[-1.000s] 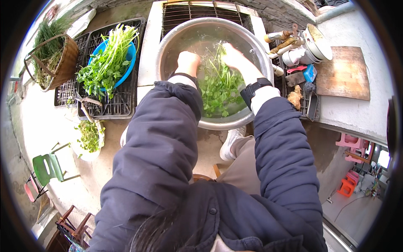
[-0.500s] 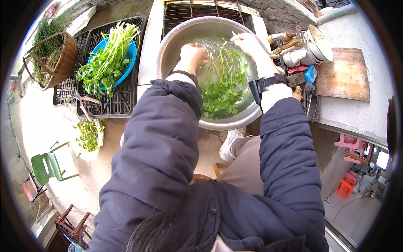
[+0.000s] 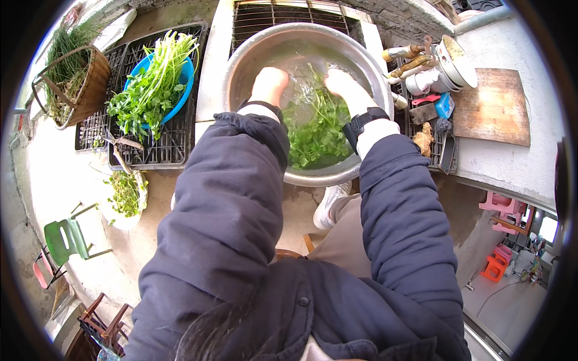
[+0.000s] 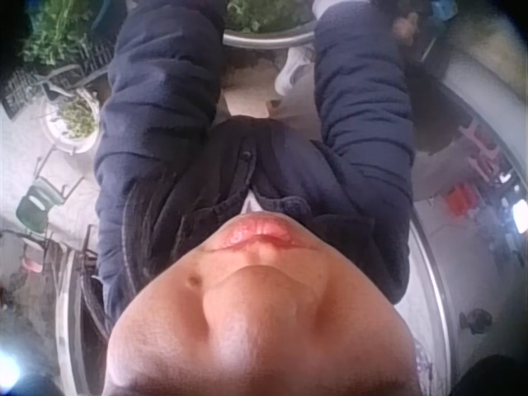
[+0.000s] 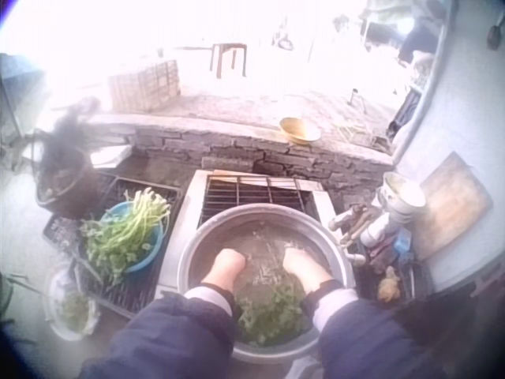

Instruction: The person washes leafy green vegetables in a metal basin filled with water, repeatedly submerging and agitating the greens with both hands. Cleaned greens are transferred to a blue bowl on the left.

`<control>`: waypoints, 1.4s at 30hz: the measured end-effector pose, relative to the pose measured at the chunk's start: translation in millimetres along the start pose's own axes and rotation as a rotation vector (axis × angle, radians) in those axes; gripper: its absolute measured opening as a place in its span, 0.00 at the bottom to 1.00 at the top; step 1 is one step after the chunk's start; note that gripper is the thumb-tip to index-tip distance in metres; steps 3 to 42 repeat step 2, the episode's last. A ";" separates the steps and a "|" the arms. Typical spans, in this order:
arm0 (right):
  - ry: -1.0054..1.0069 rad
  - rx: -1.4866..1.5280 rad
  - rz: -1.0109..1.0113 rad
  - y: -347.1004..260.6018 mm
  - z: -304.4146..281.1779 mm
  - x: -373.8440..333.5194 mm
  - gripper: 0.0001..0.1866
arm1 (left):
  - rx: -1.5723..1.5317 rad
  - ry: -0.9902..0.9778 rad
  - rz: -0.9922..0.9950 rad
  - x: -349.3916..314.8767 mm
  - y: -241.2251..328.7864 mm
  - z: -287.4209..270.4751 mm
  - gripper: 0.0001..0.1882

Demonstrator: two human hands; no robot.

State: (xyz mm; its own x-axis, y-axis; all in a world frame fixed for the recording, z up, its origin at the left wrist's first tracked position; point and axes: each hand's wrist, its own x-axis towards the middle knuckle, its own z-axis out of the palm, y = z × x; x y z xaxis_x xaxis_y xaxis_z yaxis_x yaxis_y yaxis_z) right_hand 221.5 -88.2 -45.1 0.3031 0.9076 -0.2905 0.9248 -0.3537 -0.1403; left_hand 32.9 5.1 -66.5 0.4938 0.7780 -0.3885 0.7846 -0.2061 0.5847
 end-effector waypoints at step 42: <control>0.035 -0.023 0.182 11.4 15.0 3.0 0.20 | 0.285 -0.303 -0.203 10.2 4.4 -3.8 0.18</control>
